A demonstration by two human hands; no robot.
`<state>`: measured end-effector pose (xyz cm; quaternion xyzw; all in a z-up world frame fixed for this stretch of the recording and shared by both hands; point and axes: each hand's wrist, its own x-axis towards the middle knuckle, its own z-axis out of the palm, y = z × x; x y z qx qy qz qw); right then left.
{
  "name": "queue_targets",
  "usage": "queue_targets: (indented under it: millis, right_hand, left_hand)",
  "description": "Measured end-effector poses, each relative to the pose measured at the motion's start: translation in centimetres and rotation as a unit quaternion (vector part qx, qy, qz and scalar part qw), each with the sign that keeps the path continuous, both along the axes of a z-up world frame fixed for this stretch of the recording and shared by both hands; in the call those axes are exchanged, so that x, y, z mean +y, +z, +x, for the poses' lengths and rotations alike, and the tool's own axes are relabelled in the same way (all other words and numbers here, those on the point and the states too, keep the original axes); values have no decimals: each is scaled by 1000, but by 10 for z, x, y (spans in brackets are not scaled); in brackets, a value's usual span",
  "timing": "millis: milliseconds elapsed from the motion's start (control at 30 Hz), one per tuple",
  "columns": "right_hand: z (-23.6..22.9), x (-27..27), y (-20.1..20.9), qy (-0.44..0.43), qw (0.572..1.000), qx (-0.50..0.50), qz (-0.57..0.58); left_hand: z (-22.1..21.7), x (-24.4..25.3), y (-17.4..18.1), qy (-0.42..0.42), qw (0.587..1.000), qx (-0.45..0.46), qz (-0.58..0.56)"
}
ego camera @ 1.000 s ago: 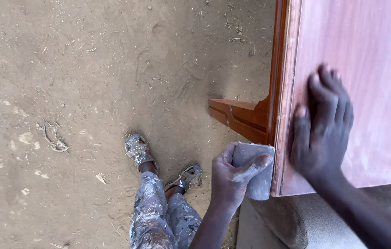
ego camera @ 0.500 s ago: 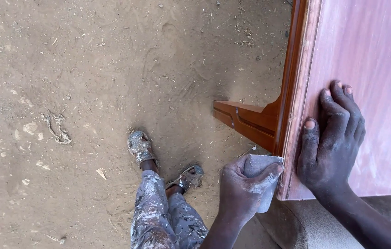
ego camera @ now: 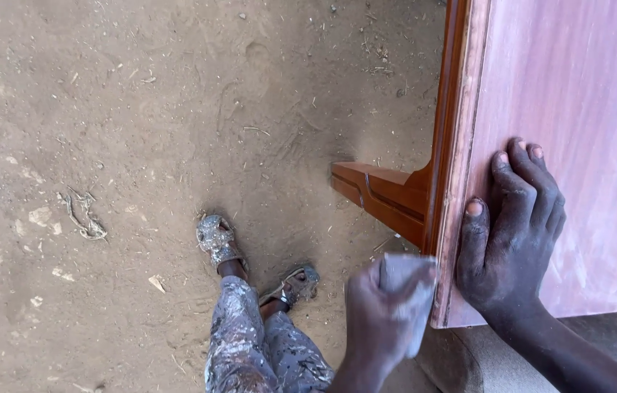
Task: Sanding the edges and corners of a wooden table top using a piece of sandpaper to achieve a smooth finish.
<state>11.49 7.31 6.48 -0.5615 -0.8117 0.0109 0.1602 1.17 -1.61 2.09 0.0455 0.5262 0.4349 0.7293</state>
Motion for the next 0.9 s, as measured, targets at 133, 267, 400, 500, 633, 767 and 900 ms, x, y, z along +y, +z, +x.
queue_targets:
  millis: [133, 267, 400, 500, 633, 767, 900]
  right_hand:
    - [-1, -1, 3, -1, 1000, -2, 2]
    - [-3, 0, 2, 1, 1000, 2, 10]
    - [-3, 1, 3, -4, 1000, 2, 4]
    - [-3, 0, 1, -5, 1000, -7, 15]
    - [0, -3, 3, -15, 1000, 2, 2]
    - [-3, 0, 2, -23, 1000, 2, -4]
    - [0, 0, 1, -20, 1000, -2, 5]
  left_hand:
    - [-14, 66, 6, -27, 998, 54, 13]
    - [-22, 46, 17, -40, 998, 50, 27]
    - [-9, 8, 15, -23, 998, -2, -62]
    - [-15, 80, 12, -21, 993, 110, 27]
    - [-22, 118, 21, 50, 998, 15, 17]
    - [-18, 61, 20, 1, 997, 72, -5]
    - [-14, 100, 15, 30, 999, 39, -13]
